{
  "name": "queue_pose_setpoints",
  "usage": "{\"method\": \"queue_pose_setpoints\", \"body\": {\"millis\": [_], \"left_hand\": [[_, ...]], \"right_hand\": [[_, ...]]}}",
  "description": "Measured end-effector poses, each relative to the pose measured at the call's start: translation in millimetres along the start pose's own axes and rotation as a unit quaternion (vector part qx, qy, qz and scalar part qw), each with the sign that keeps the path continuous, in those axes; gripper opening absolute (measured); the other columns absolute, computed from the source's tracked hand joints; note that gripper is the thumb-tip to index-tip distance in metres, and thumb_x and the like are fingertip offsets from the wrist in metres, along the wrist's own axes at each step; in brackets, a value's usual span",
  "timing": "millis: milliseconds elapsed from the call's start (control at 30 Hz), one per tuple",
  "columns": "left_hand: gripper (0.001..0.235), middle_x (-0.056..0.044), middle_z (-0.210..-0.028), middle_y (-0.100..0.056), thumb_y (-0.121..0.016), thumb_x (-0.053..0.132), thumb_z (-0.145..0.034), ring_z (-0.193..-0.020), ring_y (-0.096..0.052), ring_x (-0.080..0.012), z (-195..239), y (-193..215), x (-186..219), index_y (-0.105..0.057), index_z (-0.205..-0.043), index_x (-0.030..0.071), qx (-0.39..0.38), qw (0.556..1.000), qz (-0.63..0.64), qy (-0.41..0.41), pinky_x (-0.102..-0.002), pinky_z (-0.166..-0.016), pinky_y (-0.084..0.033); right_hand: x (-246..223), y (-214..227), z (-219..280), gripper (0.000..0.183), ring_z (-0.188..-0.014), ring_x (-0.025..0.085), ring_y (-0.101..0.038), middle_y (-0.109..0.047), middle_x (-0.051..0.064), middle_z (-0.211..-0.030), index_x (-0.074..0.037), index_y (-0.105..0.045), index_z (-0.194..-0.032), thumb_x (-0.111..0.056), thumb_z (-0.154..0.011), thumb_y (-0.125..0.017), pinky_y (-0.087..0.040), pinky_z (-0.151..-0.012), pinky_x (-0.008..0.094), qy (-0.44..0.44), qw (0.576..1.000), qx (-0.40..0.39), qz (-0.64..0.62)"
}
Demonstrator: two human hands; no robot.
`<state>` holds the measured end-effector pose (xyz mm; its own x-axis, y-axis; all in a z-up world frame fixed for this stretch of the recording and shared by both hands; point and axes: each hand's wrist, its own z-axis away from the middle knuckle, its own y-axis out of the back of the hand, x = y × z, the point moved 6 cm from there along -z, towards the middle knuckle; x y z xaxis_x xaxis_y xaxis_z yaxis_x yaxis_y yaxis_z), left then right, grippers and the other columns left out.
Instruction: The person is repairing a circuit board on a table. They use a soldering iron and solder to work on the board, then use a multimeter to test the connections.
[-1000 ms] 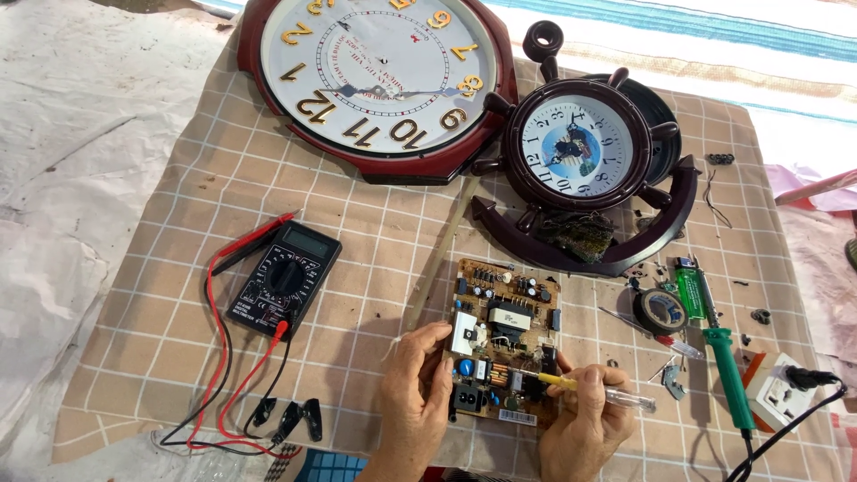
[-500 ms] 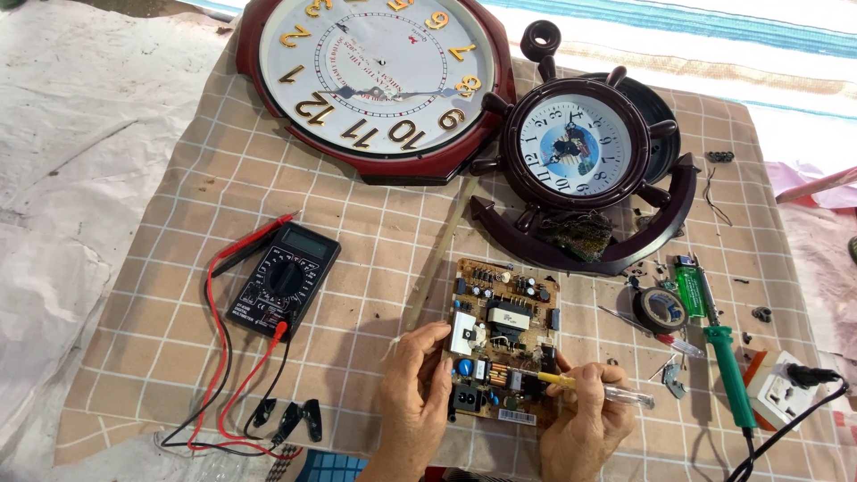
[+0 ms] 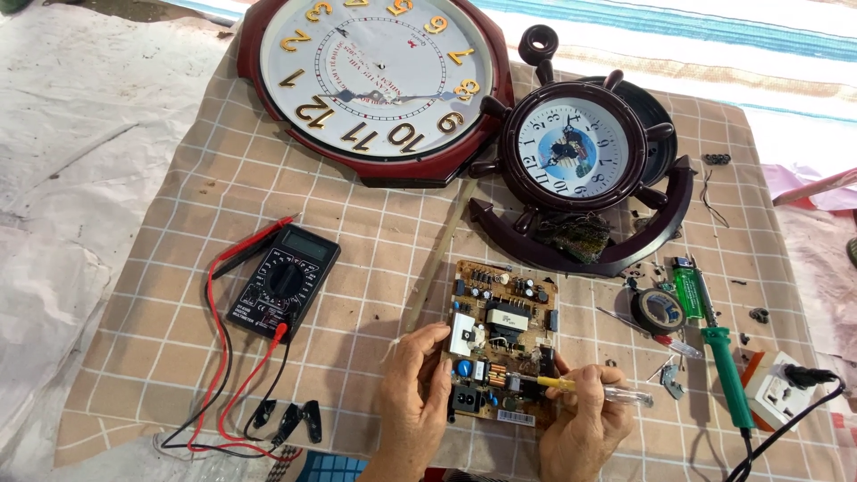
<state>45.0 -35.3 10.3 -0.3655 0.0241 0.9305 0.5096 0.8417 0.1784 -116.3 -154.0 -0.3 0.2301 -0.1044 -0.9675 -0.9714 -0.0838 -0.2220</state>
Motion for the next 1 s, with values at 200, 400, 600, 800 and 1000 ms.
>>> {"method": "queue_pose_setpoints", "body": {"millis": [200,400,600,800,1000], "left_hand": [[0.032,-0.012,-0.1,-0.06,-0.054,0.001,-0.072,-0.074,-0.063,-0.0147,-1,1,5,-0.051,-0.105,0.004,-0.014,1.0,0.002,0.014,-0.021,-0.059,-0.058],[0.032,-0.013,-0.1,-0.06,-0.054,0.002,-0.073,-0.073,-0.064,-0.0157,1,-1,-1,-0.05,-0.104,0.004,-0.014,1.0,-0.003,0.002,-0.021,-0.056,-0.059],[0.032,-0.013,-0.099,-0.06,-0.055,-0.001,-0.072,-0.071,-0.063,-0.0157,1,0,0,-0.051,-0.103,0.003,0.0,1.0,0.002,-0.015,-0.021,-0.056,-0.058],[0.032,-0.013,-0.1,-0.059,-0.054,-0.001,-0.073,-0.07,-0.063,-0.0154,2,0,2,-0.051,-0.104,0.003,-0.008,0.999,-0.015,-0.03,-0.021,-0.056,-0.058],[0.033,-0.012,-0.098,-0.06,-0.054,-0.002,-0.073,-0.063,-0.059,-0.0123,2,0,4,-0.051,-0.104,0.004,-0.006,1.0,-0.007,-0.028,-0.02,-0.049,-0.055]], "right_hand": [[3,2,0,0.011,-0.054,0.012,-0.055,-0.051,0.003,-0.064,-0.007,-0.049,-0.079,-0.016,-0.085,-0.054,-0.053,-0.069,0.026,-0.005,1.0,-0.016,-0.007],[5,4,1,0.011,-0.056,0.013,-0.057,-0.045,0.0,-0.056,-0.008,-0.051,-0.08,-0.017,-0.083,-0.057,-0.05,-0.056,0.022,-0.017,1.0,0.006,0.016],[2,6,7,0.005,-0.068,0.018,-0.061,-0.05,0.005,-0.063,-0.008,-0.048,-0.081,-0.011,-0.083,-0.051,-0.054,-0.064,0.026,0.088,0.994,-0.025,0.064],[-21,-7,11,0.007,-0.045,0.008,-0.041,-0.045,0.001,-0.059,-0.009,-0.046,-0.076,-0.013,-0.082,-0.047,-0.052,-0.09,0.039,0.152,0.985,-0.037,0.067],[-22,-6,13,0.01,-0.062,0.014,-0.051,-0.046,0.004,-0.064,-0.005,-0.047,-0.075,-0.011,-0.083,-0.047,-0.053,-0.082,0.037,0.136,0.988,-0.038,0.056]]}}
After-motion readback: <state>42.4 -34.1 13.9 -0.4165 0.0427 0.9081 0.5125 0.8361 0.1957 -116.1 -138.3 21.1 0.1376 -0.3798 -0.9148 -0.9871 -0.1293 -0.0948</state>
